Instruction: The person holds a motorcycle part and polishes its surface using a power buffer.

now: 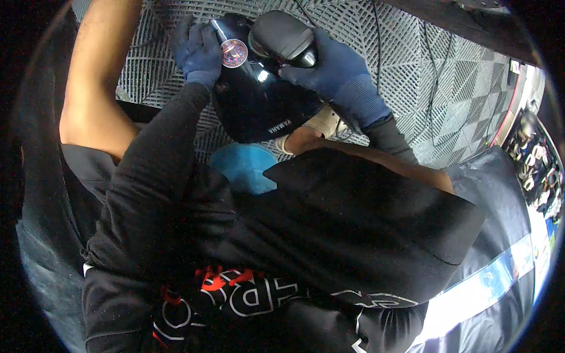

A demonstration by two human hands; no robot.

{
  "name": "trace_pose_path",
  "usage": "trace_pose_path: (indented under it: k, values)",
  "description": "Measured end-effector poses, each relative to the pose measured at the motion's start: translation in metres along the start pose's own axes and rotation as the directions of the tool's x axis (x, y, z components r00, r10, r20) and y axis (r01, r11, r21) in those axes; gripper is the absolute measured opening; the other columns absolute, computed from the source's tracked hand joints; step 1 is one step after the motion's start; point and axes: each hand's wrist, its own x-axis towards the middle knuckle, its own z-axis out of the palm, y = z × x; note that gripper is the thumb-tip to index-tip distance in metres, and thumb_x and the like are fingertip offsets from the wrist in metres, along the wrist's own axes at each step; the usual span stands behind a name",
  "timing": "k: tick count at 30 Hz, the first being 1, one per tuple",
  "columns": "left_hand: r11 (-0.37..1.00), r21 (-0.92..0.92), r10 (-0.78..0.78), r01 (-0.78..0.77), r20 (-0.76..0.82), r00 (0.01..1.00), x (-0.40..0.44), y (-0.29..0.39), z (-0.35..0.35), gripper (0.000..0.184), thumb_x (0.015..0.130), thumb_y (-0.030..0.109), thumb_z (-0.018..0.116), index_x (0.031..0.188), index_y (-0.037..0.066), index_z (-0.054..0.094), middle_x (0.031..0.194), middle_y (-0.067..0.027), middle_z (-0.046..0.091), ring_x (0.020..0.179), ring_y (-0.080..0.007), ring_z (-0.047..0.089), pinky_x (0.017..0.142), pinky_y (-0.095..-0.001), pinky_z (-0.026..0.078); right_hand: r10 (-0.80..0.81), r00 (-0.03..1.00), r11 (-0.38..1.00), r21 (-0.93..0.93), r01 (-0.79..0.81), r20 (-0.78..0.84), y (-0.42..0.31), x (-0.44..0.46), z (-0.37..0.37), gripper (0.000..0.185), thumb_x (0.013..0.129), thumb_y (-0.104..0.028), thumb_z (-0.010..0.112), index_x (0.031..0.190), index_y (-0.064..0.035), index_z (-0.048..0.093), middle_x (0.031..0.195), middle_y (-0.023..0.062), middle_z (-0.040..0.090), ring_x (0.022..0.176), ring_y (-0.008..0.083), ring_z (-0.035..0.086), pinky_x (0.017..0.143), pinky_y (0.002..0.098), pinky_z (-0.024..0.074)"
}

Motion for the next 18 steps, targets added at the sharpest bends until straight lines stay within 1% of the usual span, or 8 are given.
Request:
trace_pose_path:
  k: [3, 5, 7, 9, 11, 13, 15, 18]
  values:
    - [0.998, 0.058, 0.024, -0.025, 0.020, 1.000, -0.005, -0.010, 0.007, 0.033, 0.098, 0.037, 0.056, 0.105, 0.009, 0.070, 0.136, -0.0177, 0.061, 0.128, -0.0400, 0.053, 0.110, -0.0553, 0.039, -0.010, 0.997, 0.989, 0.149, -0.001, 0.074, 0.014, 0.001, -0.002, 0.072, 0.081, -0.030, 0.086, 0.141, -0.0032, 0.056, 0.118, 0.0155, 0.074, 0.106, 0.0248, 0.072, 0.092, 0.0381, 0.0561]
    - [0.999, 0.036, 0.013, -0.014, 0.016, 1.000, -0.003, -0.009, 0.004, 0.031, 0.097, 0.036, 0.057, 0.104, 0.008, 0.069, 0.136, -0.0175, 0.061, 0.127, -0.0401, 0.054, 0.110, -0.0552, 0.039, 0.021, 1.000, 0.999, -0.037, -0.021, 0.008, 0.005, -0.005, -0.003, 0.086, 0.073, -0.057, 0.087, 0.138, -0.0084, 0.057, 0.112, 0.0194, 0.075, 0.106, 0.0373, 0.073, 0.092, 0.0446, 0.0571]
    - [1.000, 0.014, 0.003, -0.003, 0.017, 1.000, -0.001, -0.004, 0.003, 0.029, 0.097, 0.034, 0.058, 0.104, 0.008, 0.069, 0.135, -0.0173, 0.061, 0.126, -0.0402, 0.054, 0.109, -0.0551, 0.040, -0.015, 1.000, 0.997, 0.072, 0.013, 0.020, 0.015, -0.006, 0.001, 0.086, 0.073, -0.056, 0.087, 0.138, -0.0090, 0.057, 0.111, 0.0194, 0.075, 0.105, 0.0380, 0.073, 0.091, 0.0451, 0.0573]
    - [1.000, 0.019, -0.009, 0.011, -0.096, 0.995, 0.000, 0.004, 0.007, 0.025, 0.096, 0.031, 0.061, 0.103, 0.008, 0.069, 0.136, -0.0173, 0.061, 0.126, -0.0400, 0.055, 0.107, -0.0545, 0.042, -0.049, 0.998, 0.982, 0.182, 0.043, 0.027, 0.020, -0.010, 0.003, 0.085, 0.073, -0.056, 0.087, 0.138, -0.0096, 0.057, 0.110, 0.0194, 0.075, 0.104, 0.0386, 0.073, 0.090, 0.0457, 0.0574]
    - [0.998, 0.044, 0.041, -0.037, -0.098, 0.994, -0.001, -0.002, 0.009, 0.025, 0.096, 0.030, 0.061, 0.103, 0.008, 0.069, 0.135, -0.0179, 0.061, 0.126, -0.0401, 0.055, 0.107, -0.0543, 0.042, 0.013, 1.000, 0.999, -0.036, -0.013, 0.000, 0.003, -0.018, -0.001, 0.083, 0.072, -0.055, 0.088, 0.135, -0.0084, 0.058, 0.109, 0.0199, 0.075, 0.102, 0.0391, 0.073, 0.089, 0.0463, 0.0575]
    - [0.994, 0.068, 0.093, -0.086, -0.101, 0.990, -0.001, -0.004, 0.007, 0.024, 0.095, 0.029, 0.062, 0.103, 0.007, 0.069, 0.135, -0.0185, 0.062, 0.126, -0.0401, 0.055, 0.107, -0.0540, 0.042, -0.038, 0.999, 0.999, 0.021, 0.038, 0.022, 0.012, -0.014, 0.001, 0.084, 0.073, -0.056, 0.088, 0.135, -0.0083, 0.058, 0.108, 0.0200, 0.075, 0.101, 0.0393, 0.073, 0.088, 0.0468, 0.0577]
    - [1.000, 0.007, -0.015, 0.015, 0.008, 1.000, -0.002, -0.002, 0.001, 0.024, 0.095, 0.028, 0.062, 0.101, 0.007, 0.070, 0.134, -0.0198, 0.063, 0.125, -0.0403, 0.056, 0.108, -0.0540, 0.042, -0.092, 0.995, 0.993, 0.080, 0.088, 0.041, 0.015, -0.015, 0.002, 0.084, 0.073, -0.057, 0.087, 0.135, -0.0082, 0.058, 0.107, 0.0202, 0.075, 0.101, 0.0395, 0.073, 0.088, 0.0473, 0.0579]
    - [1.000, 0.004, 0.011, -0.011, -0.020, 1.000, -0.001, -0.001, -0.001, 0.024, 0.095, 0.028, 0.062, 0.099, 0.006, 0.070, 0.132, -0.0208, 0.063, 0.124, -0.0405, 0.057, 0.109, -0.0538, 0.042, -0.036, 0.999, 0.993, -0.109, 0.035, 0.000, 0.013, -0.017, 0.000, 0.086, 0.072, -0.060, 0.087, 0.135, -0.0084, 0.057, 0.106, 0.0202, 0.074, 0.101, 0.0392, 0.073, 0.087, 0.0475, 0.0583]
